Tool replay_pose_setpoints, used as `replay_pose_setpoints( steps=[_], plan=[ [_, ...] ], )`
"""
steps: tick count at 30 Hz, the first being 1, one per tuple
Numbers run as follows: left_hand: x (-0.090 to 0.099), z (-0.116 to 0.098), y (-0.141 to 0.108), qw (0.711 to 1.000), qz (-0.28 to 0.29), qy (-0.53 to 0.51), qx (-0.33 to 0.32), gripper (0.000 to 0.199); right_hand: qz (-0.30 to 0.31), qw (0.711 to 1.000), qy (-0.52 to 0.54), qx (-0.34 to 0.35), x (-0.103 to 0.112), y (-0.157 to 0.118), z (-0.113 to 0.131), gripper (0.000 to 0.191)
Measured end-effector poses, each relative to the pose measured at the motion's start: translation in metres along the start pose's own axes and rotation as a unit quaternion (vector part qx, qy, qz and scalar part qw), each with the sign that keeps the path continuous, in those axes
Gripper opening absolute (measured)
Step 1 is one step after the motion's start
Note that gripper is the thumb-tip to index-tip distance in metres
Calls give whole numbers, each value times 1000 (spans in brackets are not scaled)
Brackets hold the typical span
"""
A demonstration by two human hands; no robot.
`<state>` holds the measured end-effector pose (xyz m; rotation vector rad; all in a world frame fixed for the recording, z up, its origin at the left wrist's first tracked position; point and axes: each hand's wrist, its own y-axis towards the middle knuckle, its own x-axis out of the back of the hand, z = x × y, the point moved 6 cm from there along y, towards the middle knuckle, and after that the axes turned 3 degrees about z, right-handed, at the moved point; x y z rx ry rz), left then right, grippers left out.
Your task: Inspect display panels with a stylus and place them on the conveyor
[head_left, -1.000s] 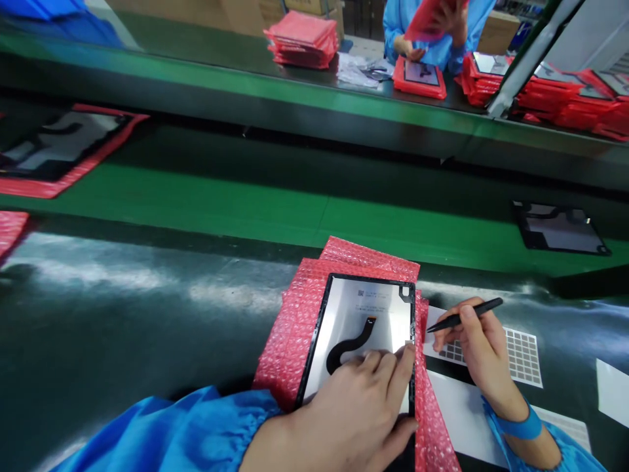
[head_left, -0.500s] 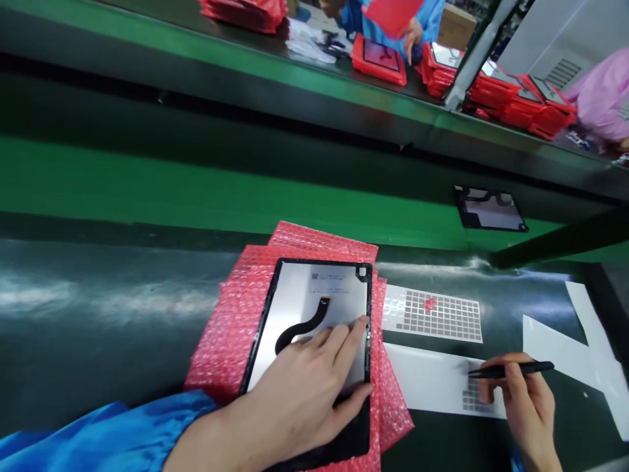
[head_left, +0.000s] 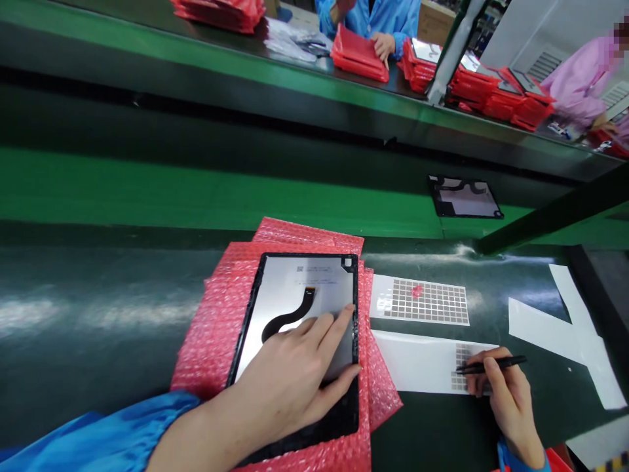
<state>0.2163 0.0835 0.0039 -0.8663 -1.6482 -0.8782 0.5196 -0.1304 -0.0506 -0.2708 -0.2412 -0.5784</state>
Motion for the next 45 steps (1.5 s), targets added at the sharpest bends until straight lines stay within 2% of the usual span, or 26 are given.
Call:
replay_pose_setpoints(
  steps=[9, 15, 19, 22, 26, 28, 30, 34, 37, 39, 41, 43, 45],
  plan=[
    [-2, 2, 2, 1000, 18, -24, 8, 63, 27, 999, -27, 4, 2, 1, -4, 25],
    [-4, 2, 3, 998, 43, -44, 13, 66, 40, 999, -22, -27, 1, 5, -5, 31],
    [-1, 3, 3, 995, 75, -60, 11, 65, 24, 997, 18, -67, 4, 9, -3, 35],
    [8, -1, 0, 992, 99, -78, -10, 68, 14, 994, 70, -82, 4, 16, 5, 36],
    [23, -7, -13, 989, 119, -82, -40, 67, 17, 992, 114, -51, -8, 30, 35, 32],
    [31, -8, -22, 990, 116, -71, -48, 62, 28, 993, 115, -27, -28, 40, 58, 30],
    [37, -8, -29, 991, 112, -48, -54, 63, 54, 993, 109, 1, -61, 52, 85, 31],
    [38, 3, -34, 991, 127, 14, -33, 88, 115, 988, 88, 55, -157, 70, 140, 36],
    [24, 13, -35, 990, 139, 8, -31, 105, 132, 985, 82, 75, -229, 75, 167, 37],
    [14, 21, -37, 994, 107, -32, -18, 98, 160, 982, 76, 66, -267, 76, 172, 41],
    [2, 28, -42, 995, 68, -68, 1, 74, 184, 979, 66, 49, -293, 76, 167, 42],
    [-6, 34, -50, 995, 29, -93, 34, 53, 192, 979, 51, 36, -305, 77, 159, 42],
    [-10, 37, -56, 991, -15, -105, 78, 54, 186, 982, 35, 26, -309, 80, 152, 43]
  ],
)
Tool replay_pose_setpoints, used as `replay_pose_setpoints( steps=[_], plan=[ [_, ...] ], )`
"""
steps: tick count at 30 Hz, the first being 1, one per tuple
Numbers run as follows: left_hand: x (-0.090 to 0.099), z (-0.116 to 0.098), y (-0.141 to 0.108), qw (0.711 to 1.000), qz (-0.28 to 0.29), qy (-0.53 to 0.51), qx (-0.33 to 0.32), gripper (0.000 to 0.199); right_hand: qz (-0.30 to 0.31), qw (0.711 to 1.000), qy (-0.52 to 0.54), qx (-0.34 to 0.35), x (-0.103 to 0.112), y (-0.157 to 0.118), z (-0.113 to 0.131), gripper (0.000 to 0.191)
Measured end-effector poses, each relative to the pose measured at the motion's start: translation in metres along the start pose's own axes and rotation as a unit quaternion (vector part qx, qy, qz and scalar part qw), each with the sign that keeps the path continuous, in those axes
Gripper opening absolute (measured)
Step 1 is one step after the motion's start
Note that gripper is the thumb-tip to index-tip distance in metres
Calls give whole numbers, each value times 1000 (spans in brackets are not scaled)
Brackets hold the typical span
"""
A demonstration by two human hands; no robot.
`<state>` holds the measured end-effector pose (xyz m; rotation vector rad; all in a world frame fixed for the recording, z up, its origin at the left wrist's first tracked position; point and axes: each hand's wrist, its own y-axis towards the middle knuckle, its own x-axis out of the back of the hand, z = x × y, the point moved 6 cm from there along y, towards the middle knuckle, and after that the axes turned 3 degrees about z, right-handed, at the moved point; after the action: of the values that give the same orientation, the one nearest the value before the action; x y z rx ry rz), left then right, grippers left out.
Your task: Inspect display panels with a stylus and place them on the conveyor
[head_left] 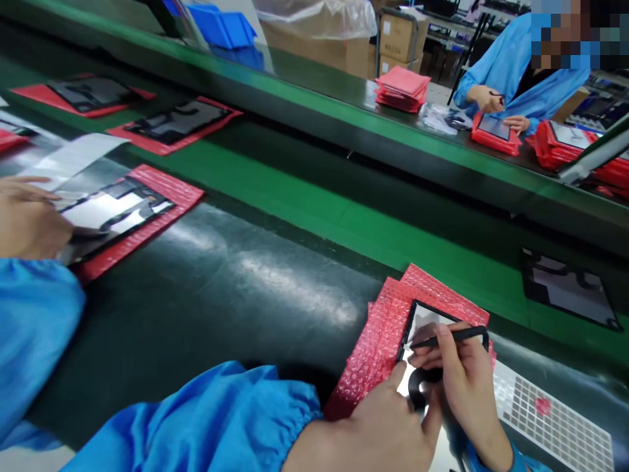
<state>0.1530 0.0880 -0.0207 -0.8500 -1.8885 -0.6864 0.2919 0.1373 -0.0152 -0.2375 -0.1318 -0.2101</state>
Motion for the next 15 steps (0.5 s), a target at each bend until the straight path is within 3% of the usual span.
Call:
replay_pose_setpoints(
  steps=[3, 7, 9, 11, 15],
  plan=[
    [-5, -1, -5, 998, -35, -6, 58, 57, -14, 1000, -13, -15, 2, 3, -5, 45],
    [-18, -1, -2, 994, 9, -20, 112, 56, -17, 999, -16, -27, 3, 4, -5, 45],
    [-24, -1, 1, 995, 46, -23, 86, 56, -18, 999, -21, -33, 3, 4, -6, 45],
    [-27, -2, 5, 997, 72, -24, 19, 52, -17, 999, -26, -35, 4, 4, -7, 45],
    [-24, 0, 9, 994, 80, -33, -69, 48, -8, 999, -32, -43, 4, 3, -9, 45]
  ],
)
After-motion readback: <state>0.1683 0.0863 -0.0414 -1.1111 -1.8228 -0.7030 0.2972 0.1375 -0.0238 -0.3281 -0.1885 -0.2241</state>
